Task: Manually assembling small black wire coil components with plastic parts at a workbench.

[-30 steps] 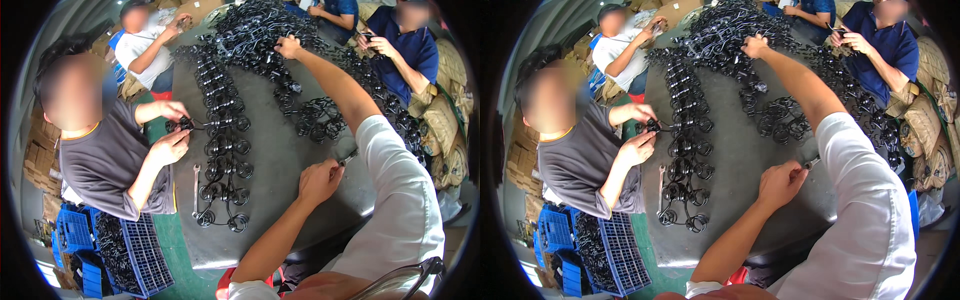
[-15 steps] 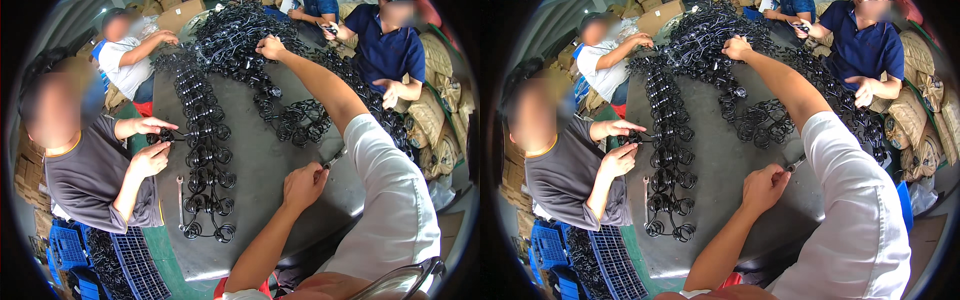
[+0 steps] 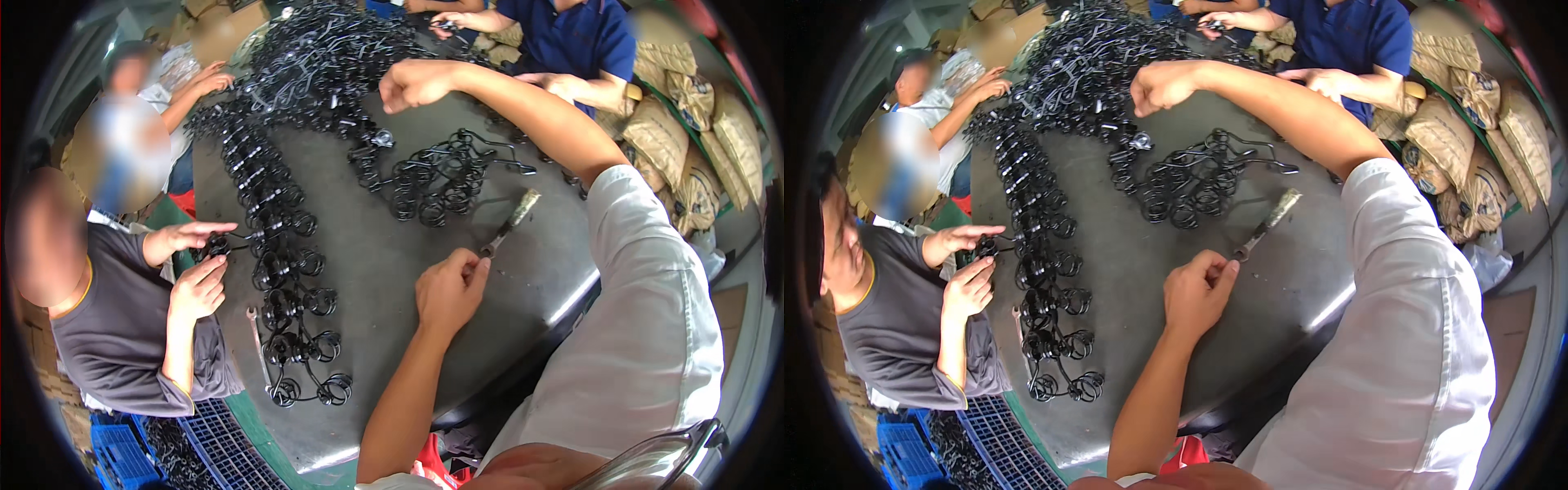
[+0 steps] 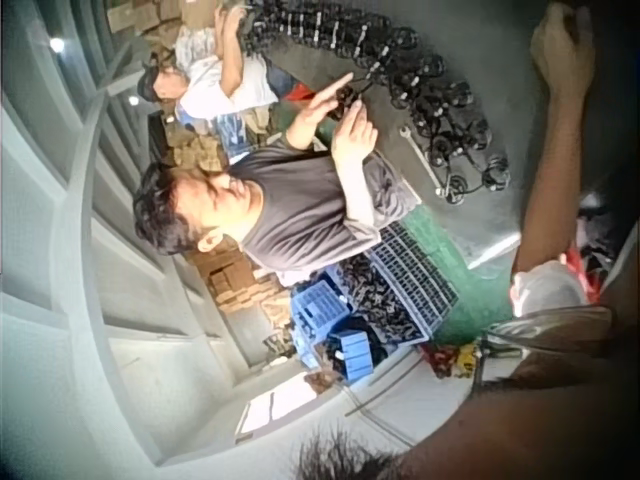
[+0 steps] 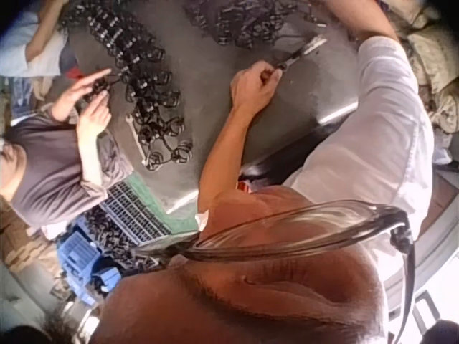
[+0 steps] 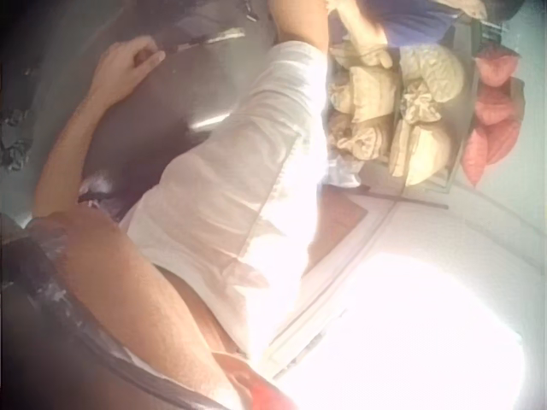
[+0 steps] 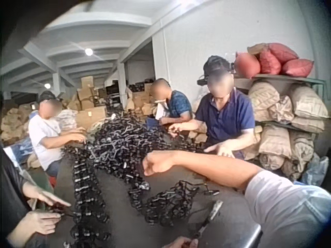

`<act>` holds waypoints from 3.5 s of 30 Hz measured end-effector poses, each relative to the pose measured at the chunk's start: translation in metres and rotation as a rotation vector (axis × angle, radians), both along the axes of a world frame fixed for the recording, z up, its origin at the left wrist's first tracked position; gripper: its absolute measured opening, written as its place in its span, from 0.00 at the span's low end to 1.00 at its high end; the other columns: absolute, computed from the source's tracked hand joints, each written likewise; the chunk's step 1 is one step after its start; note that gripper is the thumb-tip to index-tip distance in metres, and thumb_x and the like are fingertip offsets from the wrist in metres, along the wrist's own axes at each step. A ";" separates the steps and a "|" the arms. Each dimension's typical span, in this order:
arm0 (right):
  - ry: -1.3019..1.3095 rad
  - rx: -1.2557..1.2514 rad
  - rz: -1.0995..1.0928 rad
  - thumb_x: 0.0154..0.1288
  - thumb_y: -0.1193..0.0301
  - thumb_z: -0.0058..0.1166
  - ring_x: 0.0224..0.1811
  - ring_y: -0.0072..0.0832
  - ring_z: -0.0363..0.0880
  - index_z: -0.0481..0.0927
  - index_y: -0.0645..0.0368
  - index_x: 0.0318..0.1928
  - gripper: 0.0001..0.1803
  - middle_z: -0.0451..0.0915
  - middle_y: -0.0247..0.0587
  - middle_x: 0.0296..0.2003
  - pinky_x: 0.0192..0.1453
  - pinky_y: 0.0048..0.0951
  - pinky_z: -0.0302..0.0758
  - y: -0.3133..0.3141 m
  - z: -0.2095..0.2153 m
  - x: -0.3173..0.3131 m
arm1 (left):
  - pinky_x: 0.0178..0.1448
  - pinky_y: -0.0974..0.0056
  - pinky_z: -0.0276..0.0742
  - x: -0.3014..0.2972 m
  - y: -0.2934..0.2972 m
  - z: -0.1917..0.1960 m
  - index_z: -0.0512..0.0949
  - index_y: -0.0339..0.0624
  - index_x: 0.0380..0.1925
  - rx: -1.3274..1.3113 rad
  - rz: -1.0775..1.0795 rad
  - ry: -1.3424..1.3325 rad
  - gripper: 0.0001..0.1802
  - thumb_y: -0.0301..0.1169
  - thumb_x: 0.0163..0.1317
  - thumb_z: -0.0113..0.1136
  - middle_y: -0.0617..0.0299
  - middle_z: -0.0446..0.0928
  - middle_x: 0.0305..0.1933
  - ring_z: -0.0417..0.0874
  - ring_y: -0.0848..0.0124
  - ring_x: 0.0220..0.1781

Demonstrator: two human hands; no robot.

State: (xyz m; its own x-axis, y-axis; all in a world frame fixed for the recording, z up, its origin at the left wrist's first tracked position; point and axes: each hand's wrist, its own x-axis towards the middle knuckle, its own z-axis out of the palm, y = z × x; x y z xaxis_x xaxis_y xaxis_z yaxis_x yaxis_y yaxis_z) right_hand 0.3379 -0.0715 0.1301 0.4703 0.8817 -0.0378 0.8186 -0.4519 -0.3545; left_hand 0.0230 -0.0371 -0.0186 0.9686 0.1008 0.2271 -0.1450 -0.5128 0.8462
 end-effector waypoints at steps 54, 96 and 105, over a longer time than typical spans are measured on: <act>-0.181 -0.040 0.253 0.67 0.66 0.62 0.33 0.46 0.80 0.80 0.63 0.33 0.12 0.80 0.49 0.25 0.37 0.45 0.71 -0.178 -0.005 -0.082 | 0.28 0.65 0.71 0.004 -0.002 -0.008 0.79 0.37 0.28 -0.037 0.064 -0.097 0.14 0.35 0.66 0.69 0.61 0.79 0.19 0.75 0.74 0.19; 0.050 0.167 0.302 0.62 0.70 0.67 0.35 0.41 0.83 0.84 0.61 0.37 0.08 0.83 0.38 0.30 0.37 0.42 0.74 -0.206 -0.055 -0.086 | 0.50 0.50 0.85 0.099 -0.024 0.047 0.73 0.40 0.60 0.764 0.184 -0.033 0.37 0.30 0.44 0.65 0.52 0.66 0.67 0.87 0.49 0.48; 0.375 0.217 0.147 0.62 0.67 0.73 0.32 0.29 0.76 0.80 0.66 0.36 0.16 0.76 0.38 0.29 0.37 0.34 0.71 -0.209 -0.083 -0.108 | 0.49 0.47 0.84 0.105 -0.016 0.045 0.71 0.41 0.56 0.675 0.163 -0.028 0.32 0.39 0.53 0.70 0.49 0.71 0.63 0.87 0.48 0.45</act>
